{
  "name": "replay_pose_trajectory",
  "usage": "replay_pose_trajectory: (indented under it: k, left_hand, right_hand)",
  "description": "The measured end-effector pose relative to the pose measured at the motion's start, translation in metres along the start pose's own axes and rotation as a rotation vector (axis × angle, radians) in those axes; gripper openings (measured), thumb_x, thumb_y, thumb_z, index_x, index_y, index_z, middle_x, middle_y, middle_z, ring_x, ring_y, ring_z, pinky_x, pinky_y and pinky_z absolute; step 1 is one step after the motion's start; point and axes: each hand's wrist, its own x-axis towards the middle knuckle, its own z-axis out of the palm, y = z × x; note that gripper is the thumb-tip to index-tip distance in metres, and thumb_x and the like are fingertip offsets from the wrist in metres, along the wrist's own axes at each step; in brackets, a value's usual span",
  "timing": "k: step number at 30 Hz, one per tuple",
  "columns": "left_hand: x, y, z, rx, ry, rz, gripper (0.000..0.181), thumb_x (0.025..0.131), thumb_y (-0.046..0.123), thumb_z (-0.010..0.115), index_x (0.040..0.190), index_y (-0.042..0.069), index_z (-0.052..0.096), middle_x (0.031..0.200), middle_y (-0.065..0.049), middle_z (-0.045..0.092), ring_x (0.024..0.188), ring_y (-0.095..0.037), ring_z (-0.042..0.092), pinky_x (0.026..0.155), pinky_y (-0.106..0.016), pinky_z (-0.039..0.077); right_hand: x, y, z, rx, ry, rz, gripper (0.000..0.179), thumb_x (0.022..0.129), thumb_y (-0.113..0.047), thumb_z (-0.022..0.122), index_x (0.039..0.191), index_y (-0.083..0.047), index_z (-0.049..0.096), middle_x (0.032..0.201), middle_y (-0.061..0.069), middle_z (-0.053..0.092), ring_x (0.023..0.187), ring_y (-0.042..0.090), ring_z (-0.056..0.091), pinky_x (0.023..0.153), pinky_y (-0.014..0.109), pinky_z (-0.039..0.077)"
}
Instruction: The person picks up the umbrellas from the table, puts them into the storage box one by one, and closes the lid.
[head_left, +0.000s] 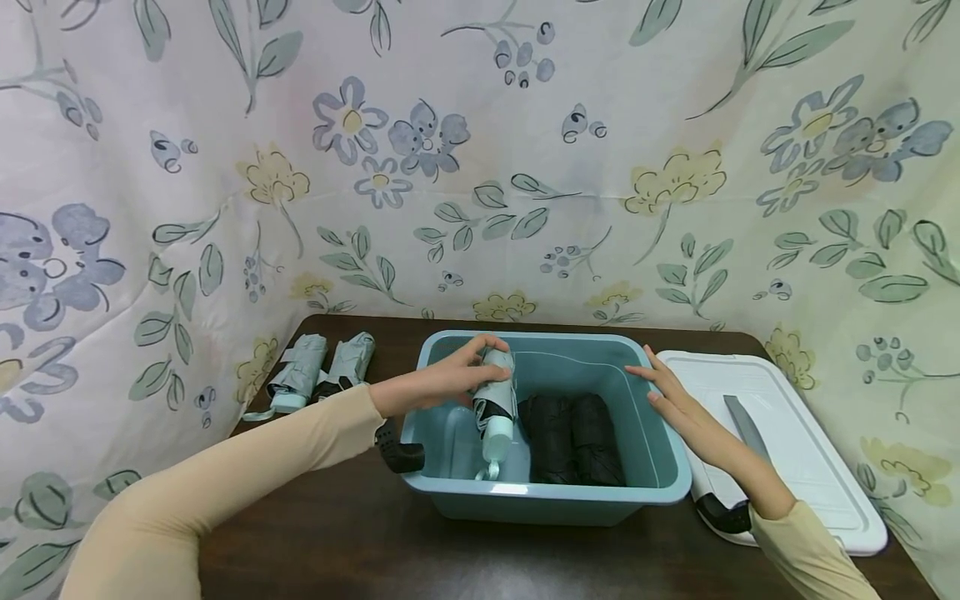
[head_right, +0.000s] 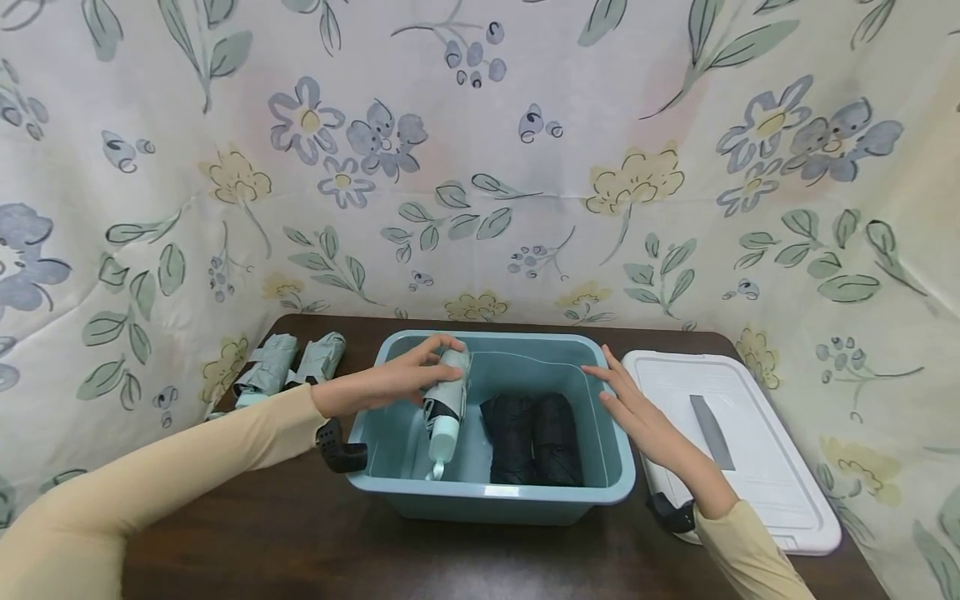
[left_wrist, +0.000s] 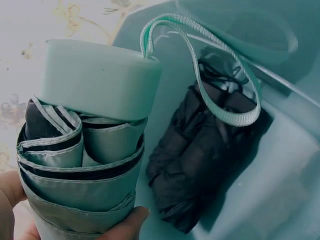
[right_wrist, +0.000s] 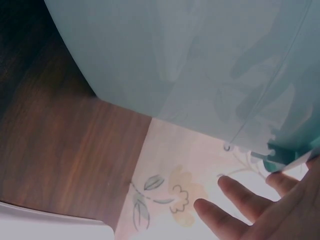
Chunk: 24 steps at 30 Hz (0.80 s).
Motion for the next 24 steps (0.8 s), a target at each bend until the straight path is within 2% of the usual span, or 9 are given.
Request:
replay_pose_trajectory:
  k: [4,9,15,24]
  left_hand:
    - [0.005,0.000,0.008,-0.005,-0.029,-0.020,0.048,0.094,0.025,0.053,0.136,0.020,0.030,0.124,-0.018,0.037,0.098,-0.030,0.054,0.068,-0.040,0.054]
    - [0.012,-0.001,0.016,0.007,-0.060,-0.021,0.048,0.094,0.024,0.052,0.135,0.017,0.028,0.127,-0.020,0.034,0.097,-0.029,0.055,0.066,-0.040,0.054]
    - [0.020,-0.004,0.019,0.029,-0.064,-0.037,0.046,0.094,0.024,0.053,0.134,0.018,0.030,0.130,-0.019,0.033,0.098,-0.030,0.054,0.064,-0.039,0.054]
    - [0.028,-0.011,0.023,0.056,-0.070,-0.107,0.043,0.093,0.023,0.055,0.130,0.017,0.033,0.134,-0.016,0.028,0.101,-0.030,0.051,0.065,-0.042,0.053]
  right_hand:
    - [0.000,0.000,-0.001,0.002,0.002,0.000,0.045,0.100,-0.021,0.035,0.145,-0.019,0.030,0.156,0.005,-0.008,0.140,0.038,-0.009,0.088,0.079,0.007]
    - [0.000,-0.001,0.000,0.003,0.005,0.007,0.045,0.100,-0.021,0.034,0.145,-0.021,0.031,0.156,-0.001,-0.008,0.140,0.038,-0.008,0.089,0.079,0.008]
    - [-0.002,0.001,0.001,0.002,0.010,0.010,0.044,0.100,-0.022,0.034,0.144,-0.022,0.031,0.156,-0.002,-0.008,0.140,0.038,-0.006,0.088,0.079,0.009]
    - [-0.001,0.001,0.000,-0.001,-0.001,0.008,0.045,0.101,-0.022,0.034,0.145,-0.023,0.030,0.156,-0.003,-0.009,0.140,0.037,-0.008,0.089,0.078,0.009]
